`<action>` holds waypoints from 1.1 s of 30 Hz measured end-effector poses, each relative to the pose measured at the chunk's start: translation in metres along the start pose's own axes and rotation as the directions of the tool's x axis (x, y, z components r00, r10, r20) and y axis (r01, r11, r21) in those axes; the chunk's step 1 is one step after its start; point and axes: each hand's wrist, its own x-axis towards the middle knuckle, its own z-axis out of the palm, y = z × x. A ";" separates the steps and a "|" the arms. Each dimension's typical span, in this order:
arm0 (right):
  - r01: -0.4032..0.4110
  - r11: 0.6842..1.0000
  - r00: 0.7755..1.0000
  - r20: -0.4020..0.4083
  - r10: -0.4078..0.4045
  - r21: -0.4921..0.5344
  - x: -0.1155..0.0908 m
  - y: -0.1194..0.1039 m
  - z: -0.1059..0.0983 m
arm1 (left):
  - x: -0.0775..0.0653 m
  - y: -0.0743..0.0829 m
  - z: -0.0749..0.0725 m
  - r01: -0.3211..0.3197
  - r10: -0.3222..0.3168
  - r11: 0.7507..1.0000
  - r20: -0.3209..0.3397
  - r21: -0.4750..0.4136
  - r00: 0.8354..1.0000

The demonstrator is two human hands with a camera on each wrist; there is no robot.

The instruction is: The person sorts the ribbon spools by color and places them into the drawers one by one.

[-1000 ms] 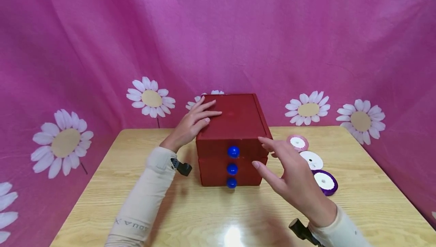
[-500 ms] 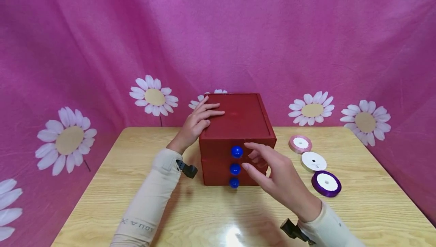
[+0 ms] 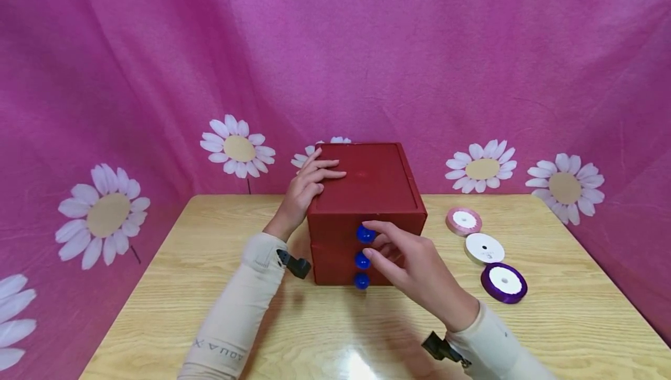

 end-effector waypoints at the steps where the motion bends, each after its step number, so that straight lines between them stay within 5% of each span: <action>1: -0.001 1.000 1.000 0.003 0.001 -0.002 0.000 0.001 0.001 | 0.000 0.000 0.001 -0.001 0.001 1.000 -0.006 -0.004 1.000; 8: -0.028 1.000 1.000 0.011 0.028 -0.009 0.000 0.006 0.006 | -0.002 0.007 0.003 -0.013 0.012 0.999 -0.033 -0.037 0.999; 16: -0.067 0.997 0.996 -0.056 0.065 -0.026 0.001 0.010 0.011 | 0.000 0.041 0.000 0.004 -0.007 0.997 -0.040 -0.071 0.999; 33: -0.071 0.997 0.994 -0.088 0.069 -0.023 0.003 0.009 0.015 | -0.002 0.043 -0.001 0.039 -0.043 0.996 -0.044 -0.075 0.998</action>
